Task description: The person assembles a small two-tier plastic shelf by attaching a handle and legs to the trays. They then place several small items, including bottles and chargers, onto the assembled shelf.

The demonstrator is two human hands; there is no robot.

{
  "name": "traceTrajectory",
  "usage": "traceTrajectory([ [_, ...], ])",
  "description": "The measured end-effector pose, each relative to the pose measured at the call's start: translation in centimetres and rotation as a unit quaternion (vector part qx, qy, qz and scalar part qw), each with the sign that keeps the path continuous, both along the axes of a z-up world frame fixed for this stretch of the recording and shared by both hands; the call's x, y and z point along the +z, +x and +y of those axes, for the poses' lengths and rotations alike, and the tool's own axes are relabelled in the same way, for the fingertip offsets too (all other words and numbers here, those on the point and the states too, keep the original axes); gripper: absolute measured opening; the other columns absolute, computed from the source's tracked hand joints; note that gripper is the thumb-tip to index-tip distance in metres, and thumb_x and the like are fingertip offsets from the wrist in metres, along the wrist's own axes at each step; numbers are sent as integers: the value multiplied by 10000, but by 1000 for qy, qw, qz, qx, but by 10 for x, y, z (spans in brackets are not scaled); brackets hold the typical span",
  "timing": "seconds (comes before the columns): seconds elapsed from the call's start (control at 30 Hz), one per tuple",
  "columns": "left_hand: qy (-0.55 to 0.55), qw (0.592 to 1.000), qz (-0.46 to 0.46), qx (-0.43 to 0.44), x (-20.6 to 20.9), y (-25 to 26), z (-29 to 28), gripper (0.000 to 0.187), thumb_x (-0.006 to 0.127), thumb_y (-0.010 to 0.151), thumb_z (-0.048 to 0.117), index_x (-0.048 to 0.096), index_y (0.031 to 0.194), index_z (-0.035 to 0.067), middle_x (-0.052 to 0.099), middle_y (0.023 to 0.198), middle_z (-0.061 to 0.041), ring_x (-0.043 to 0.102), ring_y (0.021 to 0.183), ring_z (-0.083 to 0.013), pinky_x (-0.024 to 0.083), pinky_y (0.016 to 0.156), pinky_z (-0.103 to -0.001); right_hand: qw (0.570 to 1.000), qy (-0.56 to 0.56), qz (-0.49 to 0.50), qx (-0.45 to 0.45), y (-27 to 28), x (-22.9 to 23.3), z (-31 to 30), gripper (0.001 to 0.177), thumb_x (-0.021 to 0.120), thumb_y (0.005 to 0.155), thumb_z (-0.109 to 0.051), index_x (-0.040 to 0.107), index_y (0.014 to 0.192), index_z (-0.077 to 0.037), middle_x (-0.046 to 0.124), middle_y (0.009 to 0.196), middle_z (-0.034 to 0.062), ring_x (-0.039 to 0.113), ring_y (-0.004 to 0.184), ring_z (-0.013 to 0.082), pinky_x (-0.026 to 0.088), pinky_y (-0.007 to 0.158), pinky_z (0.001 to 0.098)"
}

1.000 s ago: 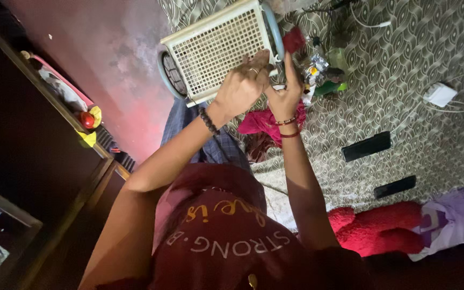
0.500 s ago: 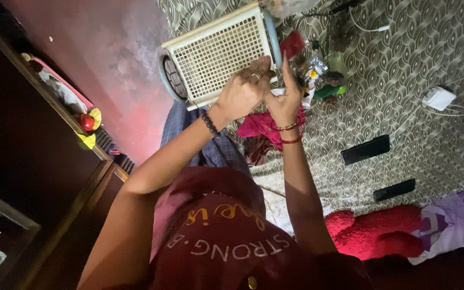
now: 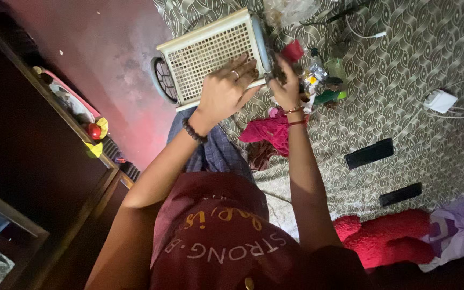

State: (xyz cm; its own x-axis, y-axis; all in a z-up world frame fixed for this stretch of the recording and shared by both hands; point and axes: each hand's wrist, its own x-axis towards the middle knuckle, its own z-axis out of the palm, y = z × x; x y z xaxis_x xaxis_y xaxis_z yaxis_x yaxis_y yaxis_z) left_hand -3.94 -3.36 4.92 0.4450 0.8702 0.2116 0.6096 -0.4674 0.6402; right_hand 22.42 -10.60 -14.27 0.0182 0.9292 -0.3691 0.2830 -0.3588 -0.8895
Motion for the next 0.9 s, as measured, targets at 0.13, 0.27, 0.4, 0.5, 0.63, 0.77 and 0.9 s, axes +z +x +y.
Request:
traceTrajectory([
  [0.13,-50,998,-30,16,-2,-4,-6,245,729,997,268,766,975,27,732,1261,-132,702,1197,-295,609,868,-382,915,-138,276,-259,-20,-15,-17,580,647,935,-141,512,1491,-44,687,1255,123,725,961,177,631,780,346],
  [0.27,-77,995,-45,41,-1,-8,-10,277,726,991,312,776,949,43,738,1270,-102,702,1211,-282,615,880,-378,801,-253,420,-345,-46,-19,-33,560,618,1012,-183,351,1449,44,601,1119,179,682,925,248,655,791,430],
  [0.4,-44,998,-4,32,3,-15,-1,379,734,948,439,776,886,67,738,1247,-120,689,1226,-303,610,826,-352,871,-99,407,-256,-58,-20,-36,719,620,980,50,275,1591,-110,648,1199,163,615,867,173,549,682,291],
  [0.5,-43,997,-26,59,11,-33,8,441,738,941,495,757,841,66,737,1259,-130,685,1238,-301,614,823,-336,896,-114,366,-224,-53,-15,-26,687,599,979,60,264,1565,-71,659,1227,170,692,985,257,591,794,384],
  [0.63,-21,962,-119,243,28,-84,-1,344,660,1064,340,754,1091,11,730,1226,-72,742,1139,-237,615,974,-365,912,-157,323,-199,-45,0,-27,591,605,1034,38,326,1555,11,678,1254,191,743,1135,328,618,915,482],
  [0.77,34,831,-275,482,9,-147,-14,307,525,1144,248,693,1281,30,527,1566,-162,555,1419,-249,535,1128,-360,903,-103,338,-244,-52,10,-28,717,632,955,16,251,1538,-154,649,1198,100,709,1053,279,654,877,506],
  [0.9,-82,683,-437,579,-42,-190,-63,327,460,1072,253,549,1319,60,609,1301,-70,582,1089,-122,489,849,-277,900,-46,342,-267,-52,26,-29,699,654,962,-17,283,1542,-138,612,1269,92,675,1117,256,621,944,468],
])
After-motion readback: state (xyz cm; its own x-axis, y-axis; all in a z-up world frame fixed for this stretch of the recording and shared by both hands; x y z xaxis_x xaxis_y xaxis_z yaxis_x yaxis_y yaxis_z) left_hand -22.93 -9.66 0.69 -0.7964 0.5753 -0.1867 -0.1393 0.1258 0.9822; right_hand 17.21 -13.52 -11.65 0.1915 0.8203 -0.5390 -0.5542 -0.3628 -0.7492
